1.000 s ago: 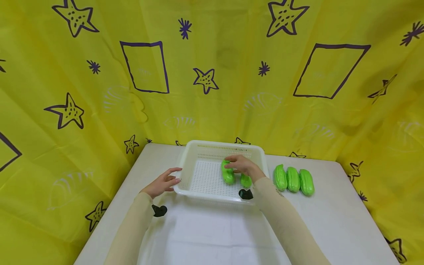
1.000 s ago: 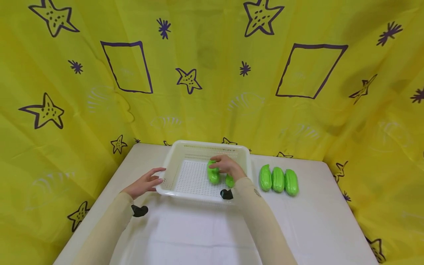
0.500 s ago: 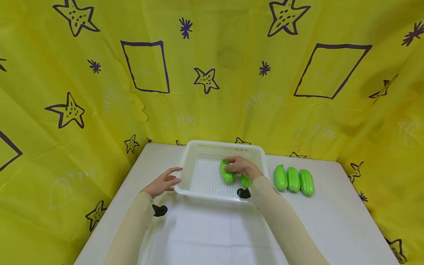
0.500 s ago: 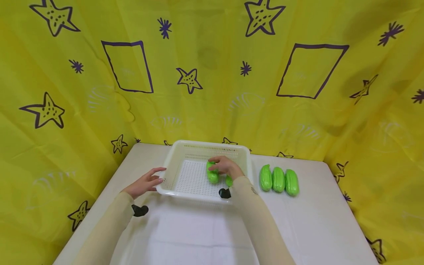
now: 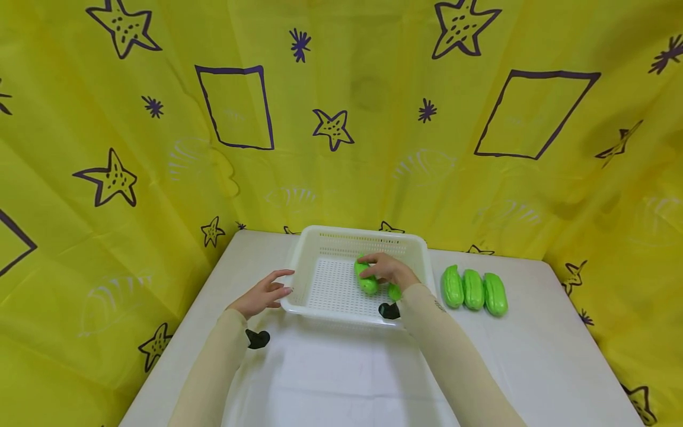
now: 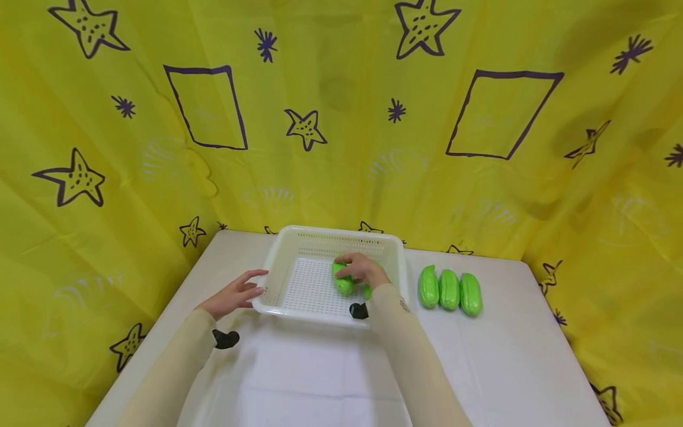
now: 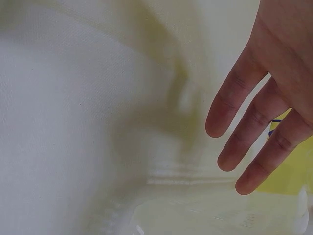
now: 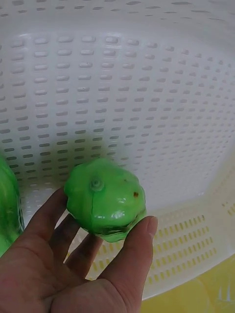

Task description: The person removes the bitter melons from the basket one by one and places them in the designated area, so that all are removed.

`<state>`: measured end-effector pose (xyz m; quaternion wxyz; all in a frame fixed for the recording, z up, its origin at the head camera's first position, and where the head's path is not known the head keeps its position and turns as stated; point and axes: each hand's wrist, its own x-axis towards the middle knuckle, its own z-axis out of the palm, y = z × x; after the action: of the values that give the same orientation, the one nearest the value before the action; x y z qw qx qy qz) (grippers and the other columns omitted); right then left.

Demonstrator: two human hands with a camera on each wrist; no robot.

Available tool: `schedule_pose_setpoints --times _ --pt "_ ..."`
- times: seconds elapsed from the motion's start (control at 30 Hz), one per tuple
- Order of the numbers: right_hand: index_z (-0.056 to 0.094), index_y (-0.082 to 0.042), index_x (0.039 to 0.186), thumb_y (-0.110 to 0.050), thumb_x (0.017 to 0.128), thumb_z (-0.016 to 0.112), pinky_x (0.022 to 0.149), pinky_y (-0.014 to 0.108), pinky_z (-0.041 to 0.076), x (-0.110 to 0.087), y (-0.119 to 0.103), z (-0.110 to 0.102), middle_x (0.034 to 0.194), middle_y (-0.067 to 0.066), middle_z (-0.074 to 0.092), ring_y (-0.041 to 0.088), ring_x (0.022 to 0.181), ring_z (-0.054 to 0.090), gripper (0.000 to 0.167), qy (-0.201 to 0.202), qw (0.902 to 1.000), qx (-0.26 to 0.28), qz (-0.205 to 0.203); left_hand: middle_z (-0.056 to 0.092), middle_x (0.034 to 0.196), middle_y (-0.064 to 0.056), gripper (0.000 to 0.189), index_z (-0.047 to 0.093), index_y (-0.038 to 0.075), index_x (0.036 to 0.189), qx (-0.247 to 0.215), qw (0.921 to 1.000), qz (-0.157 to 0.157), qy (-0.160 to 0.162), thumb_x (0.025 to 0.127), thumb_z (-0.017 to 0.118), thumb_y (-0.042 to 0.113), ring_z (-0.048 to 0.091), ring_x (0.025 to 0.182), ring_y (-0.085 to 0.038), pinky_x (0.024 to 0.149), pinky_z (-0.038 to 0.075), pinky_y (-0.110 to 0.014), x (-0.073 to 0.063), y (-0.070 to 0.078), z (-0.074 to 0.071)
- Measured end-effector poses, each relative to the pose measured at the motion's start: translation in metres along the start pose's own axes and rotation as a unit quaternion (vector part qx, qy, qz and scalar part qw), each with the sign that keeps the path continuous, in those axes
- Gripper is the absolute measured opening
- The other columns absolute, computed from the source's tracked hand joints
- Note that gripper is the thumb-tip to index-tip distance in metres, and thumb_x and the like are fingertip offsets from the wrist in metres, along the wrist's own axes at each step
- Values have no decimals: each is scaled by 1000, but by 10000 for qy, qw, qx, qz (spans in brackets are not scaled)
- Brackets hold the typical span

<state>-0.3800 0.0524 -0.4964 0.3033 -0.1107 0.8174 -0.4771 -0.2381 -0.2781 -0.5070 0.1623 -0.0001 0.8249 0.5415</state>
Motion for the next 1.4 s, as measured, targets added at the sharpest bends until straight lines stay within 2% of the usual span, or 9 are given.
schedule_pose_setpoints --times 0.27,0.57,0.83,1.4 --pt "56 -7 137 -7 87 73 91 41 51 2 0 2 149 17 40 28 118 49 53 -58 10000 -32 4 46 142 -19 57 36 29 148 -2 10000 -35 36 97 60 38 55 119 -30 99 47 -50 0 1 1" --pt "54 -7 139 -12 91 70 94 44 50 -1 -4 3 147 20 40 27 117 52 51 -236 9997 27 -33 49 140 -17 56 36 28 148 -83 9999 35 73 97 60 36 57 116 -27 99 47 -51 -1 2 2" --pt "57 -10 137 -16 94 67 91 44 51 1 -4 3 143 17 46 26 112 52 44 -379 9991 -213 14 47 142 -18 57 36 29 148 -102 9999 -1 41 97 60 36 55 119 -29 100 46 -51 -2 1 2" --pt "56 -10 137 -17 94 66 91 44 50 3 -3 4 144 16 46 27 113 52 44 -280 9991 285 140 47 142 -17 58 37 30 147 -95 9999 -30 80 96 62 39 56 119 -28 99 47 -50 0 0 2"
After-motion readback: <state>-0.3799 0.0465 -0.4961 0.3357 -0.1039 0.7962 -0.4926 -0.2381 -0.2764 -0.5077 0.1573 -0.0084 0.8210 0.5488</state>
